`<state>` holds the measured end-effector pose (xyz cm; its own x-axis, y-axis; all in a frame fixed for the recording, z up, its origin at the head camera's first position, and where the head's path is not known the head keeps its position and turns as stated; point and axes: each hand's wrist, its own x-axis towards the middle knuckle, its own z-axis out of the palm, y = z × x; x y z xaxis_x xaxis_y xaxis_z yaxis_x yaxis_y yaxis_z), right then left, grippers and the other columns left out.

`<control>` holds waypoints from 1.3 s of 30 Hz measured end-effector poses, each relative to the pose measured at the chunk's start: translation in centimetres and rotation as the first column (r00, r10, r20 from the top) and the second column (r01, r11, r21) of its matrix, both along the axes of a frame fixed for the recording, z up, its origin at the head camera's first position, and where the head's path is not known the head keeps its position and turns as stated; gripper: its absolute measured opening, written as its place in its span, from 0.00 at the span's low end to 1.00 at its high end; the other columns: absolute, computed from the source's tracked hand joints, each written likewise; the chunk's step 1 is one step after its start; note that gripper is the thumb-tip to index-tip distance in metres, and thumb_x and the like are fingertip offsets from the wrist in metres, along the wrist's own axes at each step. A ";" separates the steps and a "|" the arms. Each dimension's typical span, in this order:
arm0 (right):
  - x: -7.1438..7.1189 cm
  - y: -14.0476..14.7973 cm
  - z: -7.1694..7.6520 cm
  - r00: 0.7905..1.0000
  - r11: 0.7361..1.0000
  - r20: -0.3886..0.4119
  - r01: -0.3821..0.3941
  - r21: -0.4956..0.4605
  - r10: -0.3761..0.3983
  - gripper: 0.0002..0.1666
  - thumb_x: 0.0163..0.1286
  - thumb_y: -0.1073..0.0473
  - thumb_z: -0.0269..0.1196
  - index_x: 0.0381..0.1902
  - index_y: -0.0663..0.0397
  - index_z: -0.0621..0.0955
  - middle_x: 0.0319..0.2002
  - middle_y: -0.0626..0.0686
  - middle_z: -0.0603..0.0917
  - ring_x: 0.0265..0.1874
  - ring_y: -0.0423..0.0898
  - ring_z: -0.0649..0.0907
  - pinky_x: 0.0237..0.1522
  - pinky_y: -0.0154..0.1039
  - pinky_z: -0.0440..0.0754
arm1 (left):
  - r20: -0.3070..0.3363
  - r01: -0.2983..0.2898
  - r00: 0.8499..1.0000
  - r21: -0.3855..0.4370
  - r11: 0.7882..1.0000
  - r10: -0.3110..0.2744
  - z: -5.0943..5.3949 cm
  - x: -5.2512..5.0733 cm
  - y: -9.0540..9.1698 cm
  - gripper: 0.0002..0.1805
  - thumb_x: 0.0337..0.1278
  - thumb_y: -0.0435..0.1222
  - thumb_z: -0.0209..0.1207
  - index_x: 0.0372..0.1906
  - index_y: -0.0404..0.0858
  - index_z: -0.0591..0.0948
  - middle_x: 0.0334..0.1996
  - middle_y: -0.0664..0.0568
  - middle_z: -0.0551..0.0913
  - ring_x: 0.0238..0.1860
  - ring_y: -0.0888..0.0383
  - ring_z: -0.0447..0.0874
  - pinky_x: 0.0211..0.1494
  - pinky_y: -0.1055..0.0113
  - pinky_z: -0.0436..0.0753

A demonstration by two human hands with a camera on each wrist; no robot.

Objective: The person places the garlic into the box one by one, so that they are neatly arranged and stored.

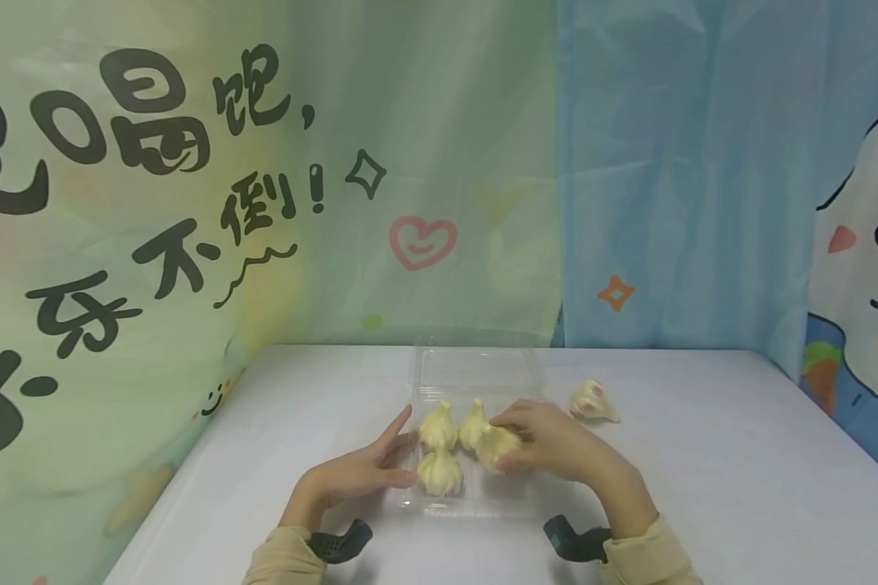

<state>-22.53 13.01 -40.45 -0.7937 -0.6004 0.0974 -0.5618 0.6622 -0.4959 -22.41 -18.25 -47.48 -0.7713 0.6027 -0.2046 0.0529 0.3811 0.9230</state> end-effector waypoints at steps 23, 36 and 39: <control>0.2 -1.2 -1.2 0.997 0.999 0.063 -0.042 0.033 0.040 0.31 0.54 0.45 0.70 0.51 0.56 0.82 0.36 0.43 0.77 0.29 0.38 0.70 0.30 0.31 0.70 | -0.005 0.017 1.000 0.020 1.000 -0.017 0.0 -0.2 0.0 0.55 0.58 0.48 0.61 0.74 0.59 0.30 0.75 0.40 0.47 0.75 0.43 0.44 0.74 0.47 0.52; 0.4 -1.4 -1.4 0.996 0.997 0.072 -0.063 0.040 0.060 0.30 0.53 0.46 0.70 0.51 0.58 0.82 0.32 0.41 0.76 0.28 0.37 0.69 0.30 0.31 0.68 | -0.005 0.014 1.000 0.017 1.000 -0.014 0.1 -0.1 0.1 0.55 0.57 0.49 0.61 0.74 0.60 0.30 0.75 0.40 0.47 0.76 0.42 0.43 0.74 0.46 0.51; 0.4 -1.4 -1.5 0.996 0.997 0.073 -0.062 0.049 0.058 0.31 0.53 0.46 0.70 0.51 0.58 0.82 0.31 0.41 0.75 0.27 0.37 0.69 0.29 0.31 0.68 | -0.002 0.014 1.000 0.016 1.000 -0.014 0.1 -0.1 0.1 0.56 0.58 0.49 0.61 0.74 0.60 0.30 0.75 0.40 0.47 0.76 0.42 0.43 0.74 0.46 0.51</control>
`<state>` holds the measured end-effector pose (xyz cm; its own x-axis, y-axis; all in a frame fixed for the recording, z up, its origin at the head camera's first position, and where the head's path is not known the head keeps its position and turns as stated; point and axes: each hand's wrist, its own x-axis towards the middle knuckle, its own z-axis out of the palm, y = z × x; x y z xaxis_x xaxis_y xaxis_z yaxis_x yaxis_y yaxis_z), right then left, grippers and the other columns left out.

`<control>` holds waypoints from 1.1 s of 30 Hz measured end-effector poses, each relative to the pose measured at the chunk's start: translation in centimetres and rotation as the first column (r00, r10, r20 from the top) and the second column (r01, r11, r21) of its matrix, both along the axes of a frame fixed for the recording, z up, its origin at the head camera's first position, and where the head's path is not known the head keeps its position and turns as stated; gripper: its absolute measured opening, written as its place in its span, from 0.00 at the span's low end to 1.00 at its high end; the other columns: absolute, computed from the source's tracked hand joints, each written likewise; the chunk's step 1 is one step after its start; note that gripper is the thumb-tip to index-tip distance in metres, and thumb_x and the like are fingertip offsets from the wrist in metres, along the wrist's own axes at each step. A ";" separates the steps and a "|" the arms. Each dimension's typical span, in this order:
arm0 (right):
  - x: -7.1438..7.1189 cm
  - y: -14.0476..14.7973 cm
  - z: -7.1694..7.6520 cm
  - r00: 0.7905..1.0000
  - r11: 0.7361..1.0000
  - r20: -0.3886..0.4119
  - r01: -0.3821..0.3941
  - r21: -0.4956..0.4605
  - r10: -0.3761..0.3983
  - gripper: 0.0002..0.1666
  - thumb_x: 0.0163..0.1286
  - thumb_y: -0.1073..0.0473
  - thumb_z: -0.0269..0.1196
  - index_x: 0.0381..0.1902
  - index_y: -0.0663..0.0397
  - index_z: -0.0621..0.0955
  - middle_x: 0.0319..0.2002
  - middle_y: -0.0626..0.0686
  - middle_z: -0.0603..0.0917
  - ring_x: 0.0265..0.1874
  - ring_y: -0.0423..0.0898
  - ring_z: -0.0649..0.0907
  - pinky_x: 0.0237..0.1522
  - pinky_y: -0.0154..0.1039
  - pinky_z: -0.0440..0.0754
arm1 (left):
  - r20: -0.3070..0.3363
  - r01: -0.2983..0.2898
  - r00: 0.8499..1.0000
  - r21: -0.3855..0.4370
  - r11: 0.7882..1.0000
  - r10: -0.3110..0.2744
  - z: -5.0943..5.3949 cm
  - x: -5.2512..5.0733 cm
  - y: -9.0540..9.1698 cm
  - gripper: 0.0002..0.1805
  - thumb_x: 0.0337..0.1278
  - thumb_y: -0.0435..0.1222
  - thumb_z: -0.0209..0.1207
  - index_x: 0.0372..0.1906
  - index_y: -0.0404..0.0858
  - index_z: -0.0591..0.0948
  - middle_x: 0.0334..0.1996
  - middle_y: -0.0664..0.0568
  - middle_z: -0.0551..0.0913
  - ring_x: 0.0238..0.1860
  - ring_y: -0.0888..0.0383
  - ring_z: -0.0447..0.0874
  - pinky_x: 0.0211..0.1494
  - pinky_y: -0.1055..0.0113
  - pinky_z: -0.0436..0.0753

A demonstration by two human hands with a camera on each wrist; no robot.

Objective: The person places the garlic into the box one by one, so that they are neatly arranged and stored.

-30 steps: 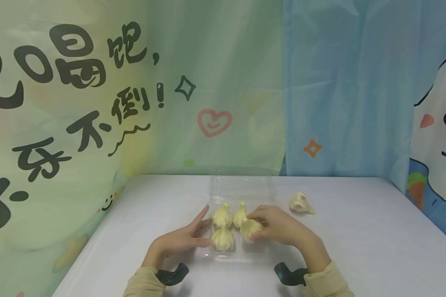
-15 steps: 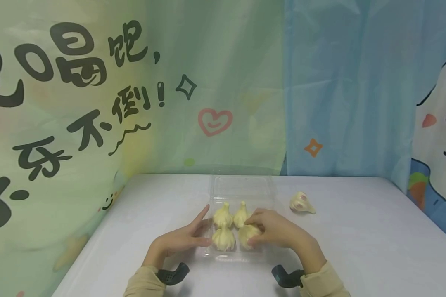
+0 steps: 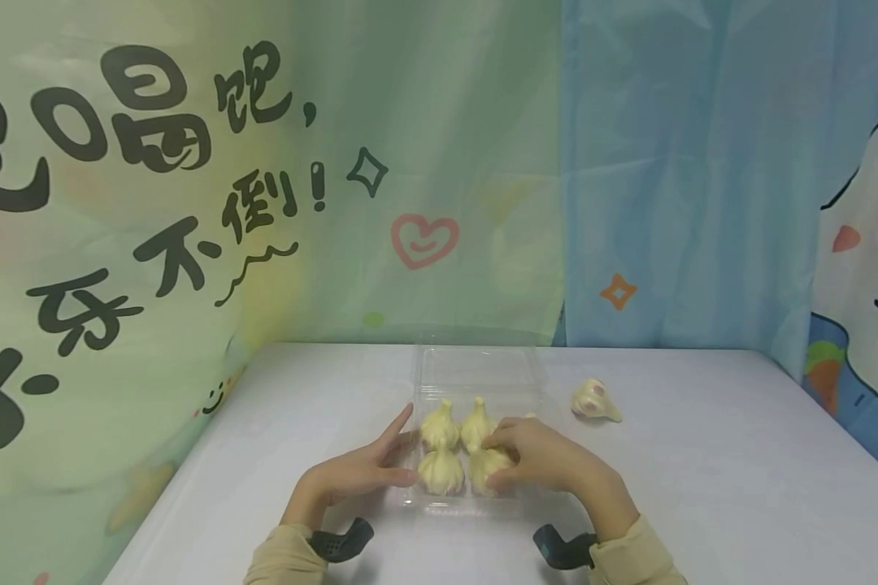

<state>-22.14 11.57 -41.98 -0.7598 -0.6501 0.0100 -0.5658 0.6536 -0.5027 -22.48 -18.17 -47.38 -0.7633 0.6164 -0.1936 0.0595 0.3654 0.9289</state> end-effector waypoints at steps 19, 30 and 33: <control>0.0 -0.2 -0.8 0.999 0.999 0.034 0.023 0.030 -0.024 0.31 0.54 0.46 0.70 0.51 0.58 0.82 0.31 0.42 0.76 0.28 0.38 0.71 0.33 0.35 0.69 | 0.001 -0.003 1.000 -0.008 1.000 0.003 -0.2 0.0 -0.2 0.56 0.57 0.49 0.61 0.74 0.61 0.30 0.76 0.41 0.47 0.76 0.43 0.43 0.74 0.45 0.51; -0.2 0.0 -0.9 0.997 1.000 0.074 -0.026 0.004 0.026 0.13 0.54 0.50 0.71 0.29 0.47 0.78 0.18 0.41 0.67 0.16 0.33 0.65 0.18 0.29 0.64 | 0.010 -0.006 1.000 0.001 1.000 0.006 0.1 0.1 0.0 0.56 0.57 0.48 0.61 0.74 0.60 0.30 0.76 0.40 0.46 0.76 0.41 0.42 0.74 0.44 0.50; -0.2 0.0 -0.8 0.997 0.999 0.068 -0.033 0.017 0.032 0.15 0.54 0.49 0.71 0.26 0.48 0.75 0.18 0.41 0.66 0.17 0.33 0.65 0.19 0.29 0.63 | 0.009 -0.005 1.000 -0.001 1.000 0.005 0.1 0.1 0.0 0.56 0.57 0.49 0.61 0.74 0.61 0.30 0.76 0.40 0.46 0.76 0.42 0.42 0.74 0.44 0.50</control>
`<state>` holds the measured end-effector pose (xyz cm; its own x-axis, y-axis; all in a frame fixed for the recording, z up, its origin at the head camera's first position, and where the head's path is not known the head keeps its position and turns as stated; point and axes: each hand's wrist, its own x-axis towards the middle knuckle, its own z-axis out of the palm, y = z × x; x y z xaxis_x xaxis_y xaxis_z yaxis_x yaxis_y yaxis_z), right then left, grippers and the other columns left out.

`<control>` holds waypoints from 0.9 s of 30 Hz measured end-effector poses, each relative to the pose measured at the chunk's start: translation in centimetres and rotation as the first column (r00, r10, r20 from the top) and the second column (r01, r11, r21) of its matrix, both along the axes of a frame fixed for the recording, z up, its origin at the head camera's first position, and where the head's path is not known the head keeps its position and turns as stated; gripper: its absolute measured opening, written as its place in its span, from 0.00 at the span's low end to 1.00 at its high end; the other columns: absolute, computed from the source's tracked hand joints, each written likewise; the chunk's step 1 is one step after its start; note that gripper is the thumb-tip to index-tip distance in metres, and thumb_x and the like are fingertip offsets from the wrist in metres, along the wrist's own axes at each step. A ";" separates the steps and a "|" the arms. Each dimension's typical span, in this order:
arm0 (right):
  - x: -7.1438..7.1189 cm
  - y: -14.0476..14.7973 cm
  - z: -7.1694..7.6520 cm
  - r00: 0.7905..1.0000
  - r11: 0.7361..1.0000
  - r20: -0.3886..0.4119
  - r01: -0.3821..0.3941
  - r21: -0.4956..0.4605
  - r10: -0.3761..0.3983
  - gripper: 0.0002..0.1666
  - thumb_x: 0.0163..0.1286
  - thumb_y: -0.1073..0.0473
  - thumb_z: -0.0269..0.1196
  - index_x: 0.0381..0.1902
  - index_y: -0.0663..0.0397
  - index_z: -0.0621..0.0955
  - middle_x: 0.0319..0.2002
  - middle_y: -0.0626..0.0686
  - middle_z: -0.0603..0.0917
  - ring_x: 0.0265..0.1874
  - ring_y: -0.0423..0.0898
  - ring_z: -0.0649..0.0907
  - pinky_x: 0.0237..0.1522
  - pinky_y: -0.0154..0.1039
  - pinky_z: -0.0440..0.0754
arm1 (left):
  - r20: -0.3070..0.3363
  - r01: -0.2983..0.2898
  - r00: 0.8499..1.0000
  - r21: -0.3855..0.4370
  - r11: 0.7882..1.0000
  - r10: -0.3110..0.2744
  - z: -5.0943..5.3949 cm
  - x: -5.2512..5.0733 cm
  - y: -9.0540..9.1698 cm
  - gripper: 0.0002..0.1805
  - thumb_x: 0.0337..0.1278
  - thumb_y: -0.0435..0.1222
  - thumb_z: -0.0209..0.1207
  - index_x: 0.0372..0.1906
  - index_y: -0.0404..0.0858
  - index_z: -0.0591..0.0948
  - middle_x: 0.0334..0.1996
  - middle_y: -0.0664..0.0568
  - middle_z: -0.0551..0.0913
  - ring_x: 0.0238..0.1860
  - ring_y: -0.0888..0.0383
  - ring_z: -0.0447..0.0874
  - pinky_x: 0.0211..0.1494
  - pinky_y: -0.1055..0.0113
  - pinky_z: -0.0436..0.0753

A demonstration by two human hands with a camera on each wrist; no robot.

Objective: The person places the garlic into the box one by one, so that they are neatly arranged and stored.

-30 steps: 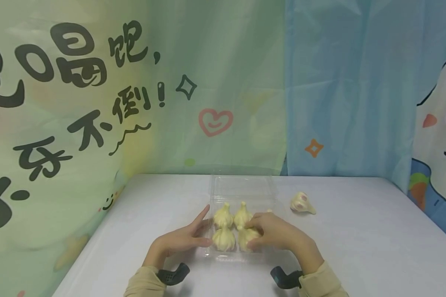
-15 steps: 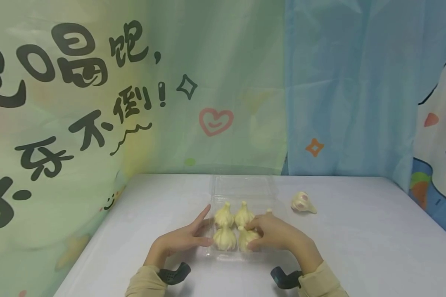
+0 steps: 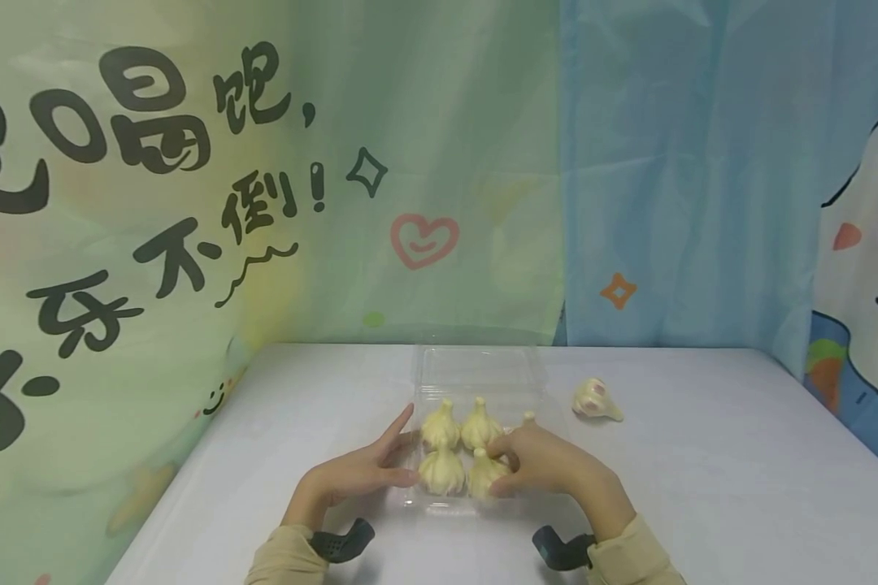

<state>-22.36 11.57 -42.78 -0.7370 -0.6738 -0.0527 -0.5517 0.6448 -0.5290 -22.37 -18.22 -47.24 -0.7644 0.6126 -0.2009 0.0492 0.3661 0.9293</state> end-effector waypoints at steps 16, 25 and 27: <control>0.0 0.1 0.0 1.000 1.000 0.008 -0.006 -0.025 0.006 0.21 0.53 0.51 0.71 0.23 0.56 0.72 0.20 0.46 0.68 0.18 0.34 0.66 0.20 0.29 0.65 | -0.005 -0.003 1.000 -0.013 1.000 0.003 0.0 -0.1 0.0 0.56 0.57 0.49 0.62 0.74 0.60 0.30 0.76 0.40 0.46 0.76 0.42 0.41 0.74 0.44 0.49; 0.0 0.3 0.0 1.000 0.999 0.020 -0.023 -0.027 0.023 0.20 0.53 0.51 0.71 0.24 0.56 0.72 0.19 0.44 0.66 0.16 0.33 0.64 0.18 0.27 0.62 | -0.009 -0.001 1.000 -0.017 1.000 0.000 -0.2 -0.2 0.0 0.56 0.57 0.50 0.62 0.74 0.61 0.30 0.76 0.41 0.47 0.76 0.43 0.41 0.75 0.44 0.49; 0.0 0.3 0.0 0.999 0.999 0.019 -0.030 -0.030 0.030 0.19 0.53 0.52 0.71 0.24 0.55 0.71 0.19 0.44 0.66 0.16 0.32 0.64 0.19 0.27 0.62 | -0.008 -0.001 1.000 -0.018 1.000 0.001 -0.2 -0.1 0.0 0.56 0.57 0.49 0.62 0.74 0.61 0.30 0.76 0.42 0.47 0.76 0.43 0.41 0.75 0.44 0.50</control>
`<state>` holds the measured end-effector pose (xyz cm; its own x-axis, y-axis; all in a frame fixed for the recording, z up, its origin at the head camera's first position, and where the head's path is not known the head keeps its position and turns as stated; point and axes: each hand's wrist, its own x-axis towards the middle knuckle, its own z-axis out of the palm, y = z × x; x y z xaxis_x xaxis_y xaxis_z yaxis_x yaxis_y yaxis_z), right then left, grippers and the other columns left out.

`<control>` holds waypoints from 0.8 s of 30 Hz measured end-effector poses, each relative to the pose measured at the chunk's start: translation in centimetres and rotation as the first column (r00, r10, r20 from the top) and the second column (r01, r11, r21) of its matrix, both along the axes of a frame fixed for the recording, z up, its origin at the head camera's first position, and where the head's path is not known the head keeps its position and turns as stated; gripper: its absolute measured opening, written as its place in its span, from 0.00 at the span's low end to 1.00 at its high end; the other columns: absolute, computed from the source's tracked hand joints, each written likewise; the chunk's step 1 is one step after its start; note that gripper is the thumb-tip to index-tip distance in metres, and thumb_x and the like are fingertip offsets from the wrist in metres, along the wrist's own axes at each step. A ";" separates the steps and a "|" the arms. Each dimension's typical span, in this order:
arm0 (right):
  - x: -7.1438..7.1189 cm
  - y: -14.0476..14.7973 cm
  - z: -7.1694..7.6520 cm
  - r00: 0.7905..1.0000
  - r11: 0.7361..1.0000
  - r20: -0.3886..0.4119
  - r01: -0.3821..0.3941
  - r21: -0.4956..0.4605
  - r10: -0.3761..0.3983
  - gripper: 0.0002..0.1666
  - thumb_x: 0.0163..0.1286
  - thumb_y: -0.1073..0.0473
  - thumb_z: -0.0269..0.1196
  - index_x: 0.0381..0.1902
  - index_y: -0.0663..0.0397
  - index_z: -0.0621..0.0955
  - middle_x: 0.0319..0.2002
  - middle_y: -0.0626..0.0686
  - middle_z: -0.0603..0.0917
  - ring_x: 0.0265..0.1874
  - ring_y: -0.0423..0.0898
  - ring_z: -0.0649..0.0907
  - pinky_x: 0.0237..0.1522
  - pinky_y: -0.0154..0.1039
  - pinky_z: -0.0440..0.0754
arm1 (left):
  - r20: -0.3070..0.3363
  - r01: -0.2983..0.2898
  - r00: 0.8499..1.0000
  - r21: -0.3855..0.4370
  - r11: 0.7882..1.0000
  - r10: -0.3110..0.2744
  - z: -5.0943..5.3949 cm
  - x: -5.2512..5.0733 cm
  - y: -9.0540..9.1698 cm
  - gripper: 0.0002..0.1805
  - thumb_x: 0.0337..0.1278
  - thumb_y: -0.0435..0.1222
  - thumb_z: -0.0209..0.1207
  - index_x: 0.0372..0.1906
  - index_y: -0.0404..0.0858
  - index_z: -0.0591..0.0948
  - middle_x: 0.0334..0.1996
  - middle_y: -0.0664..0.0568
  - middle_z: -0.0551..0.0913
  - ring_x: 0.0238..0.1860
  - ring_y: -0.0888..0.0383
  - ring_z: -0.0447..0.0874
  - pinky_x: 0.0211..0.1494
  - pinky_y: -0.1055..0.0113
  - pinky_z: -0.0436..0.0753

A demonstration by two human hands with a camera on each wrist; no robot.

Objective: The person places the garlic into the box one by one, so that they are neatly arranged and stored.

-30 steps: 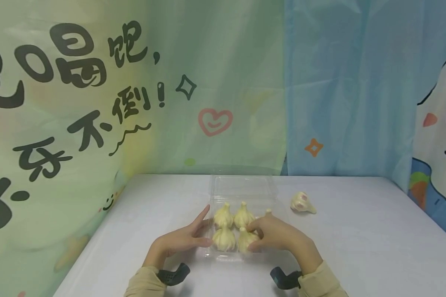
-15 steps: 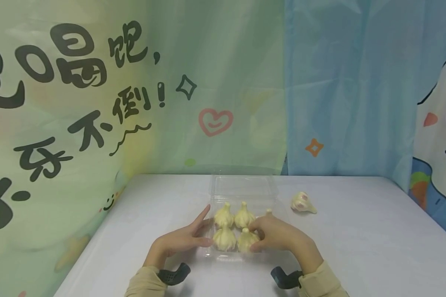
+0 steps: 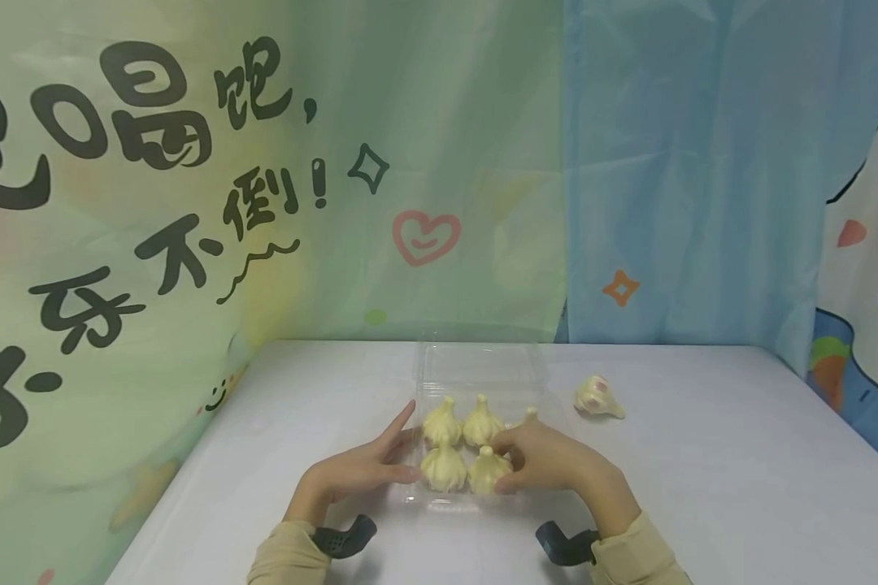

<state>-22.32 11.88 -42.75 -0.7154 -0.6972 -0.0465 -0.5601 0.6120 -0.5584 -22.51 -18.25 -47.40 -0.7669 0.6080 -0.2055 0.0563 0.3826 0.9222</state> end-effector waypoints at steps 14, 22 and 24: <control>0.2 -0.1 0.3 1.000 1.000 -0.010 -0.015 0.017 0.015 0.18 0.53 0.57 0.71 0.25 0.56 0.72 0.19 0.45 0.68 0.17 0.32 0.64 0.19 0.27 0.63 | 0.009 0.004 1.000 0.019 1.000 -0.004 0.0 0.0 0.0 0.56 0.57 0.48 0.61 0.74 0.59 0.30 0.76 0.41 0.46 0.76 0.43 0.41 0.75 0.45 0.50; 0.1 -0.1 0.3 1.000 1.000 -0.014 0.004 0.025 -0.003 0.16 0.51 0.57 0.72 0.26 0.51 0.74 0.23 0.52 0.75 0.20 0.33 0.67 0.23 0.29 0.68 | 0.009 0.002 1.000 0.018 1.000 -0.002 0.0 0.0 0.1 0.56 0.58 0.48 0.61 0.74 0.59 0.29 0.76 0.41 0.46 0.76 0.43 0.42 0.75 0.45 0.51; 0.2 -0.1 0.3 1.000 1.000 -0.013 0.001 0.025 -0.001 0.17 0.51 0.57 0.72 0.25 0.51 0.72 0.22 0.50 0.72 0.19 0.33 0.66 0.22 0.29 0.66 | 0.012 0.000 1.000 0.020 1.000 -0.001 0.1 0.0 0.1 0.56 0.58 0.48 0.61 0.74 0.59 0.30 0.76 0.42 0.46 0.76 0.43 0.42 0.74 0.45 0.51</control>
